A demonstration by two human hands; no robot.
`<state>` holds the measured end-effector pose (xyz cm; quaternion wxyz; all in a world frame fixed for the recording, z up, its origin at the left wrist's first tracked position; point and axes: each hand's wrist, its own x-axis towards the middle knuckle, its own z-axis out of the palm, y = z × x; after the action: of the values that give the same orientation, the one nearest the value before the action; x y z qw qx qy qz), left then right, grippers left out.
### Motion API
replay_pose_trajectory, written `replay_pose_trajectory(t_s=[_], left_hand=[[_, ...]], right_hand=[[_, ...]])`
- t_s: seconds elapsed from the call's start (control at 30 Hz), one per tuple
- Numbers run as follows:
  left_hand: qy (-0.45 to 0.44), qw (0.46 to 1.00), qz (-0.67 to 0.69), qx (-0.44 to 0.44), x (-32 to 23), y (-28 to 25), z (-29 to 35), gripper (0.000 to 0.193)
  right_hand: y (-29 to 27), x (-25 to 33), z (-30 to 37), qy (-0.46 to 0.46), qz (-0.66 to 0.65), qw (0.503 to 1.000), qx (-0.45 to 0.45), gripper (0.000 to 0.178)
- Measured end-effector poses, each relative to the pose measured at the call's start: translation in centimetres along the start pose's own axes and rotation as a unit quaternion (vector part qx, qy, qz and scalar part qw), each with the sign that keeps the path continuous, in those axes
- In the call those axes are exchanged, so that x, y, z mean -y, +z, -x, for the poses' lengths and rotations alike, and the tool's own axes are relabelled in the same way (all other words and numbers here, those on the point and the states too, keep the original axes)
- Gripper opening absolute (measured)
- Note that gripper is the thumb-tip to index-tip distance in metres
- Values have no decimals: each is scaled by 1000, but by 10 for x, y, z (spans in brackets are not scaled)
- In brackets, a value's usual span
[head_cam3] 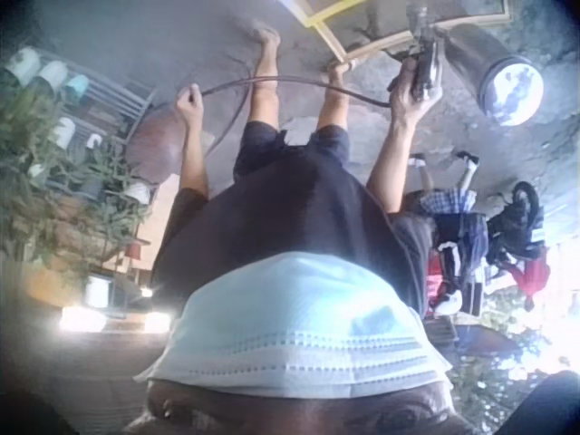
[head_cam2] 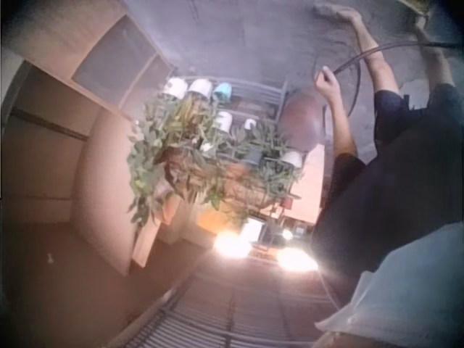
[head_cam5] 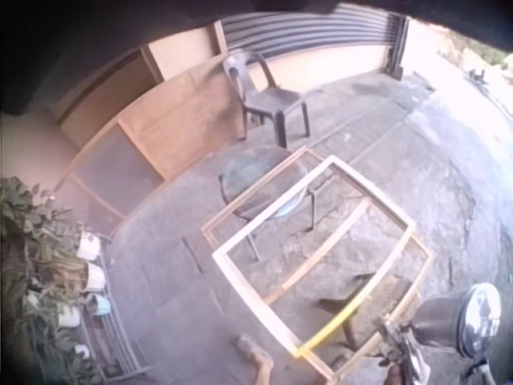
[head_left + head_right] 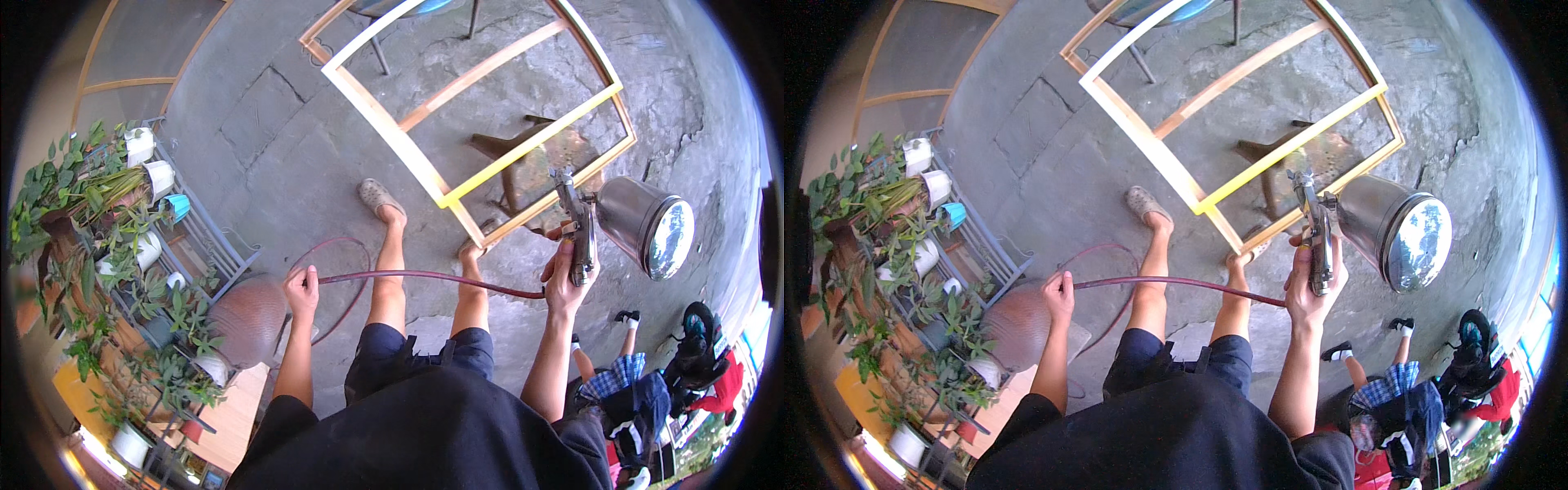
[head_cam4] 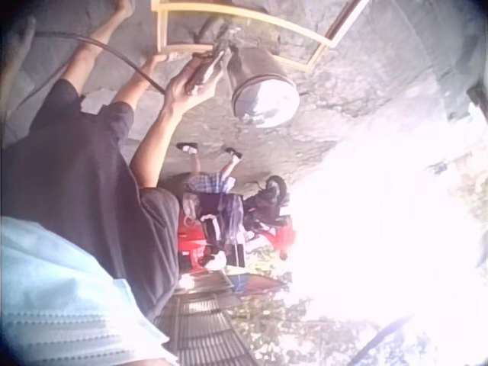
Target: The person mixes orange paint in a small container, pours it into a spray gun, and then moves outdoors to spray paint a wooden frame. The person applies the paint in steady strokes along the frame edges while another person holds the frame steady.
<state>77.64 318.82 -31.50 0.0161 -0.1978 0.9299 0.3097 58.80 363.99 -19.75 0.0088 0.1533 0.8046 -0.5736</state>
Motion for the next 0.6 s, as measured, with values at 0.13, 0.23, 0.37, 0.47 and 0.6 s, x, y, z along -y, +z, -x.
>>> replay_pose_trajectory(t_s=[0.13,0.23,0.37,0.47,0.6], left_hand=[[-5,1000,29,7,41,-50,-44,34],[-44,998,29,-25,81,-90,-73,34],[31,999,0,-29,87,-121,-108,34],[65,998,5,-7,62,-130,-134,33],[103,994,30,23,26,-115,-164,37]], right_hand=[[66,5,-11,55,-23,997,-57,27],[123,16,-18,25,-60,998,-13,28],[154,23,-25,72,-18,997,2,28],[158,14,-66,37,14,996,-75,23],[157,12,-146,-33,133,981,-135,32]])
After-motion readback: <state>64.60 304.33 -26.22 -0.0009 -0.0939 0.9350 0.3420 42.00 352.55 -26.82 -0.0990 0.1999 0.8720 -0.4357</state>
